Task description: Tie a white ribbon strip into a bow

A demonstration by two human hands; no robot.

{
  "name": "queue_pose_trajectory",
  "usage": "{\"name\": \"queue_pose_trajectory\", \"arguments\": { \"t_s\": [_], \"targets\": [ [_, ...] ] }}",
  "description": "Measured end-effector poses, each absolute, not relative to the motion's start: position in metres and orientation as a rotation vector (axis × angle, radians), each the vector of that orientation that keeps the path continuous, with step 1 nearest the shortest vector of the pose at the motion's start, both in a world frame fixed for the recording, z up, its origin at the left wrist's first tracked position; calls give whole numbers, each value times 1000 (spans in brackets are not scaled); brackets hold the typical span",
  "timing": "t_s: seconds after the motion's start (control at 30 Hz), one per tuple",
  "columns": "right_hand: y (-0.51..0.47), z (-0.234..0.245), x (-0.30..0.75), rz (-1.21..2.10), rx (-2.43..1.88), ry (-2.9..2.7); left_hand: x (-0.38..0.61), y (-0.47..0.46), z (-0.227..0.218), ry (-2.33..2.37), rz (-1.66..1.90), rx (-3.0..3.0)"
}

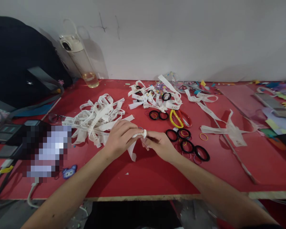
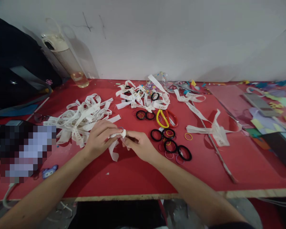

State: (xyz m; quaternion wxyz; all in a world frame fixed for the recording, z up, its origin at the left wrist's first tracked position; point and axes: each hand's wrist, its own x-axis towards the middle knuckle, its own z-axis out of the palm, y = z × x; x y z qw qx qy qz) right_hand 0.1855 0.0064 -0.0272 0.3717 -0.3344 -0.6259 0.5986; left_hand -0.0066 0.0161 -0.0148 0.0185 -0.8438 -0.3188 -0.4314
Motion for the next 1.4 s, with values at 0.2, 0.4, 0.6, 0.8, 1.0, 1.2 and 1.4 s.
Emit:
{"name": "queue_pose_trajectory", "arguments": {
  "t_s": [0.2,0.4,0.6,0.8,1.0,1.2,1.4],
  "targets": [
    [5,-25,184,1603,-825,-1587,-7,18,-17,-1028,-1364,-2560],
    [2,-27,183,1342,-938,-1654,-6,18,-17,-1054,-1359,-2633],
    [3,-25,187,1004,-939,-1636,-5,15,-14,-1125,-1338,-2674],
    [3,-26,190,1185,-807,-1683,-4,13,-11,-1067,-1444,-2888],
    [4,-30,189,1461,-763,-1499,-9,16,-10,-1025,-1427,-2969],
    [7,-25,191,1679,-678,-1406,-12,18,-4,-933,-1522,-3138],
    [10,-32,191,1812,-515,-1354,-13,11,2,-1410,-1758,-3332]
  ]
}}
